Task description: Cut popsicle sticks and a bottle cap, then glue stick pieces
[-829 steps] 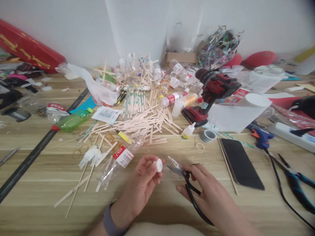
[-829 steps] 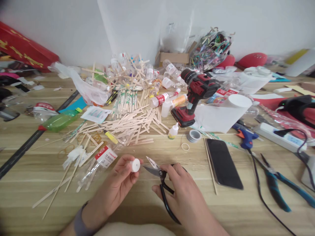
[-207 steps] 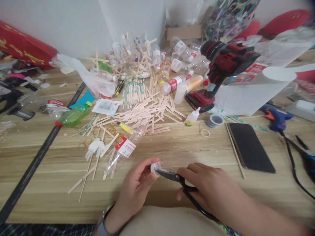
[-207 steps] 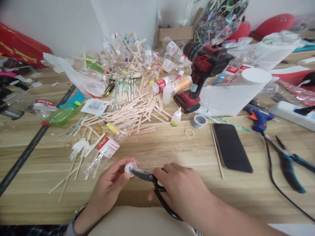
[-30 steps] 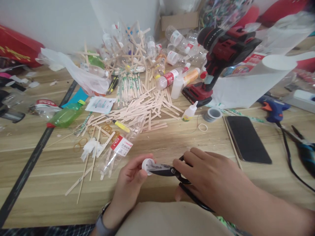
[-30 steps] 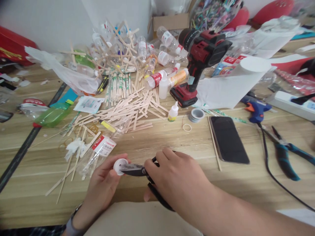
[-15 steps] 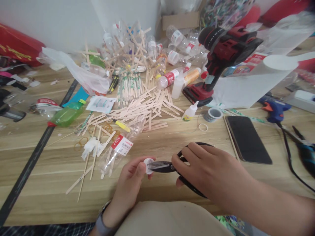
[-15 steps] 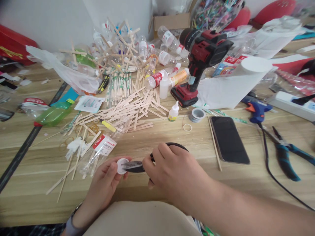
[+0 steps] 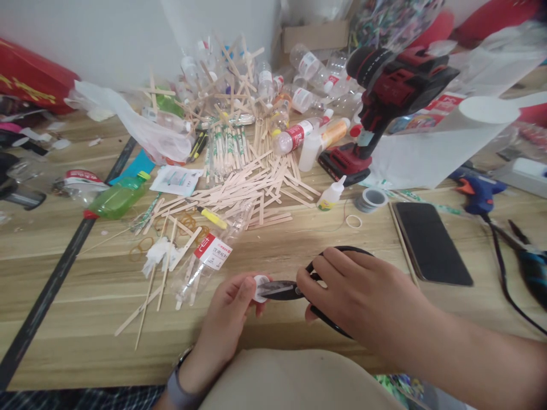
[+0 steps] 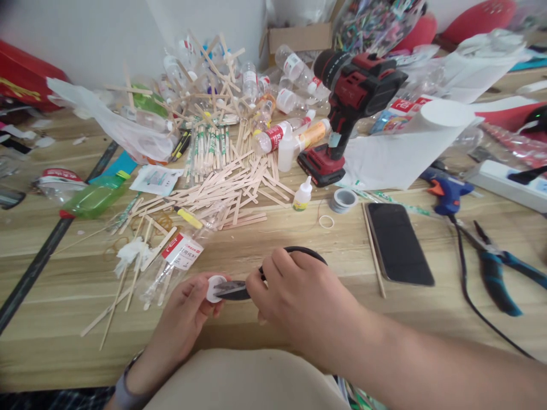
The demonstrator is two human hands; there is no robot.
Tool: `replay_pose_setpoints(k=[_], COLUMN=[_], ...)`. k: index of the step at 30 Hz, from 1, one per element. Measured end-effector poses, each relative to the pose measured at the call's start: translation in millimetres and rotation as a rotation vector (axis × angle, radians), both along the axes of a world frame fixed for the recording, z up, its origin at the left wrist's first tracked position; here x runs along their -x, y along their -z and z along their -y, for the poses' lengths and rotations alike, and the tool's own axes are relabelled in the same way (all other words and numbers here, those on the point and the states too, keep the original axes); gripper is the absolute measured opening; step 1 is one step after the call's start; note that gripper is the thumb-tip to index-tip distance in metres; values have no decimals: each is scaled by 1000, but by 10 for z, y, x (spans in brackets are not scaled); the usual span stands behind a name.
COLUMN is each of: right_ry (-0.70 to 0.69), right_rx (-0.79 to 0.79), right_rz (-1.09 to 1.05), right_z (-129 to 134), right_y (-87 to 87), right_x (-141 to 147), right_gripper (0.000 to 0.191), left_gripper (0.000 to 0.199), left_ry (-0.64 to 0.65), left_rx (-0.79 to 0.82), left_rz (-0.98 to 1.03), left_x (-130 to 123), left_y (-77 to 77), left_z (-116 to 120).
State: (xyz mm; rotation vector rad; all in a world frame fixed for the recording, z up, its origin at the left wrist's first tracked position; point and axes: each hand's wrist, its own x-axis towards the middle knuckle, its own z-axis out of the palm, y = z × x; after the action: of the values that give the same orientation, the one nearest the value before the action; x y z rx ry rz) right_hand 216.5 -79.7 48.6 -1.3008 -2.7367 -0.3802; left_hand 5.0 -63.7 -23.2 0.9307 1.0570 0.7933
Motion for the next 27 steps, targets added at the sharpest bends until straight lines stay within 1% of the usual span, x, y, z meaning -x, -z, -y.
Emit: replay_pose_setpoints(k=[4, 7, 9, 12, 14, 16, 18, 20, 23, 24, 25, 26, 27], right_ry=[-4, 12, 26, 78, 150, 228, 275, 275, 227, 216, 216, 222, 237], right_rx=[44, 118, 198, 418, 585, 714, 849, 1004, 1214, 1236, 1210, 1139, 1032], right_rz=[-7, -32, -65, -129, -176, -242, -332, -454, -648, -687, -697, -676, -629], right_z=[-1, -4, -6, 0, 10, 20, 22, 18, 8, 8, 10, 13, 19], right_y=[-1, 1, 8, 21, 20, 8, -13, -34, -40, -31, -17, 2, 24], right_x=[17, 19, 16, 16, 22, 23, 6, -32, -105, -124, -138, -147, -150], right_gripper=[24, 30, 32, 35, 36, 36, 35, 30, 29, 31, 34, 38, 40], left_gripper=[42, 42, 40, 36, 34, 33, 32, 32, 35, 36, 36, 37, 37], left_ry=[36, 62, 57, 46, 52, 63, 70, 61, -24, -60, -86, -98, -98], left_rx=[-22, -67, -84, -91, -110, -136, -136, -101, -3, 28, 54, 74, 90], left_rz=[8, -14, -32, -48, -47, -39, -33, -15, 79, 121, 160, 193, 221], left_x=[20, 45, 62, 90, 111, 129, 136, 124, 73, 52, 32, 14, -2], left_y=[15, 36, 52, 75, 83, 77, 57, 24, -38, -58, -78, -96, -112], left_z=[5, 21, 32, 46, 53, 60, 64, 63, 53, 48, 44, 39, 36])
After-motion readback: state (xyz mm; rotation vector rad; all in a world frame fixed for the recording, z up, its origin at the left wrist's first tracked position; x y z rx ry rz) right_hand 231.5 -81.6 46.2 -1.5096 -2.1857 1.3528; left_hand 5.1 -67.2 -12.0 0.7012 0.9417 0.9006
